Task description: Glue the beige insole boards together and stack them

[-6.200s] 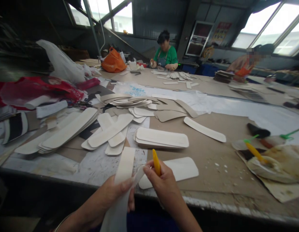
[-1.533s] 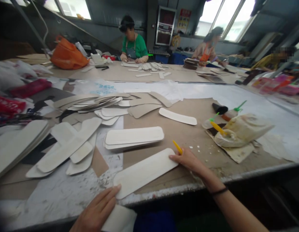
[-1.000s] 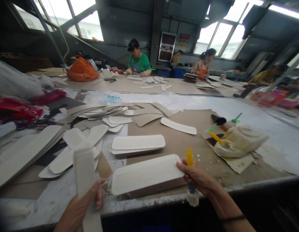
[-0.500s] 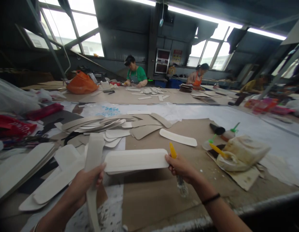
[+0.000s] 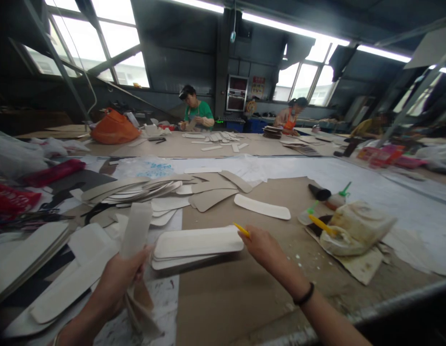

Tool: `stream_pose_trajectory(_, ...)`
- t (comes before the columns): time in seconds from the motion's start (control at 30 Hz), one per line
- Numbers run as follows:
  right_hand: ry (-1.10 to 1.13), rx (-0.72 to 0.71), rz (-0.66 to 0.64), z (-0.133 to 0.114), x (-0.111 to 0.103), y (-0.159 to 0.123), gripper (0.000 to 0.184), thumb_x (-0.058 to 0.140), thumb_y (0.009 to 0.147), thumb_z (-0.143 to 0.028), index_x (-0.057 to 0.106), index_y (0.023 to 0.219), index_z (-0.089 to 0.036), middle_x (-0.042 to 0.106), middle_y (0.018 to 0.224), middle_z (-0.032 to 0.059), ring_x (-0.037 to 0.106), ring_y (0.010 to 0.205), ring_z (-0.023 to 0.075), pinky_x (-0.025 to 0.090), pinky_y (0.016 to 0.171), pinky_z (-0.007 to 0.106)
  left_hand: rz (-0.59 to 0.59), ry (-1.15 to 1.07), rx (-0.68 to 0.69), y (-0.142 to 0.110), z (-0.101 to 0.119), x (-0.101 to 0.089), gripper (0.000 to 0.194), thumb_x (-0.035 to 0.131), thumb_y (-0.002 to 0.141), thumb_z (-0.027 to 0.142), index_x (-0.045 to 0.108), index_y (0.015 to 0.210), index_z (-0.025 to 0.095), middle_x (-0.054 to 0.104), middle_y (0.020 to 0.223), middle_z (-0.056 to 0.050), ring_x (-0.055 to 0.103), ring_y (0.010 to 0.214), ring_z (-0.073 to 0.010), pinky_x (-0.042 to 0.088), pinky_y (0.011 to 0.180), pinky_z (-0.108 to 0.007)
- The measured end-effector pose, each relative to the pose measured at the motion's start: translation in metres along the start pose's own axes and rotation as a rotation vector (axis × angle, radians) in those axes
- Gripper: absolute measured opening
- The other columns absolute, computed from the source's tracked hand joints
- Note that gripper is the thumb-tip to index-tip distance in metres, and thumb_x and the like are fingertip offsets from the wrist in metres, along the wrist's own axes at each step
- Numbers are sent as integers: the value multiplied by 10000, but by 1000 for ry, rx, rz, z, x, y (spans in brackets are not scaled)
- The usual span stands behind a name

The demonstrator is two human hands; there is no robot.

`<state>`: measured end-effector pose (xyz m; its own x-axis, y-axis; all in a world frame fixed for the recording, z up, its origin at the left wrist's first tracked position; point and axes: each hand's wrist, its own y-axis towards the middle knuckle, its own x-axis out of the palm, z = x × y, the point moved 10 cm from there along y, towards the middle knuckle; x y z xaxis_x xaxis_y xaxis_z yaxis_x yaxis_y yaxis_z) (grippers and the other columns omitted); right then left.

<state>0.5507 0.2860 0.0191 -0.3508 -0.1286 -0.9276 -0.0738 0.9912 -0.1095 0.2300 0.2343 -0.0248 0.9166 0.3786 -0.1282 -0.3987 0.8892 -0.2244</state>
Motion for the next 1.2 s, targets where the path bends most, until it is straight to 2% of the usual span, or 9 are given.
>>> stream_pose_trajectory(0.13,-287,-260,71,-52,11,-35,104,486,826,-163,584,814,-198,649,758,38,579,666,182,292,545,263,-259,-103,-134,-41,-11,32,456,660,607,547,446,482,164,391,353,60,338,331,-52,265,363,-179)
stream_pose_trajectory(0.3,-345,-761,341,-132,28,-89,180,549,814,-152,542,642,-205,572,608,3,528,571,172,260,532,299,-516,-157,-158,-85,-15,67,477,641,614,584,590,664,113,522,425,2,396,341,-61,265,363,-181)
stream_pose_trajectory(0.5,-338,-934,499,-166,23,-100,193,615,693,-65,530,612,-218,552,575,-7,496,536,184,258,505,309,-740,-214,-51,-104,11,80,498,654,602,563,640,768,94,524,428,0,485,400,-118,336,380,-207)
stream_pose_trajectory(0.63,-357,-991,559,-179,15,-94,210,565,728,-69,508,584,-211,543,558,-6,483,510,175,283,486,303,-697,-254,-81,-98,10,71,524,684,585,553,644,828,90,563,483,-14,535,465,-144,416,461,-237)
stream_pose_trajectory(0.73,-360,-1090,657,-188,2,-103,243,403,856,-97,584,722,-188,612,645,21,545,596,179,386,573,305,-673,-262,-81,-87,3,67,501,676,607,554,644,812,98,554,477,-10,522,464,-135,409,463,-233)
stream_pose_trajectory(0.83,-408,-1222,791,-194,-21,-126,370,249,926,-105,613,973,-155,688,905,55,595,889,189,416,817,323,-640,-262,-34,-69,2,62,440,669,615,558,624,663,123,485,397,18,449,388,-102,353,408,-212)
stream_pose_trajectory(0.93,-465,-1310,718,-193,-36,-129,324,301,932,-139,606,1038,-164,693,950,42,588,951,171,413,865,296,-531,-272,-21,-43,6,47,484,628,631,594,539,476,144,391,328,37,348,314,-69,266,355,-201)
stream_pose_trajectory(1.07,-374,-1063,657,-159,-45,-55,242,368,895,-114,608,882,-140,638,713,60,587,686,173,452,687,304,-185,-287,41,-7,21,6,511,619,632,590,485,411,150,399,340,31,373,345,-70,271,389,-193)
stream_pose_trajectory(1.2,-636,-781,552,-110,-2,62,201,475,817,-97,614,959,-131,665,866,99,601,789,206,465,719,316,146,-280,198,16,29,-28,390,669,615,531,559,549,164,491,430,41,430,411,-92,348,418,-191)
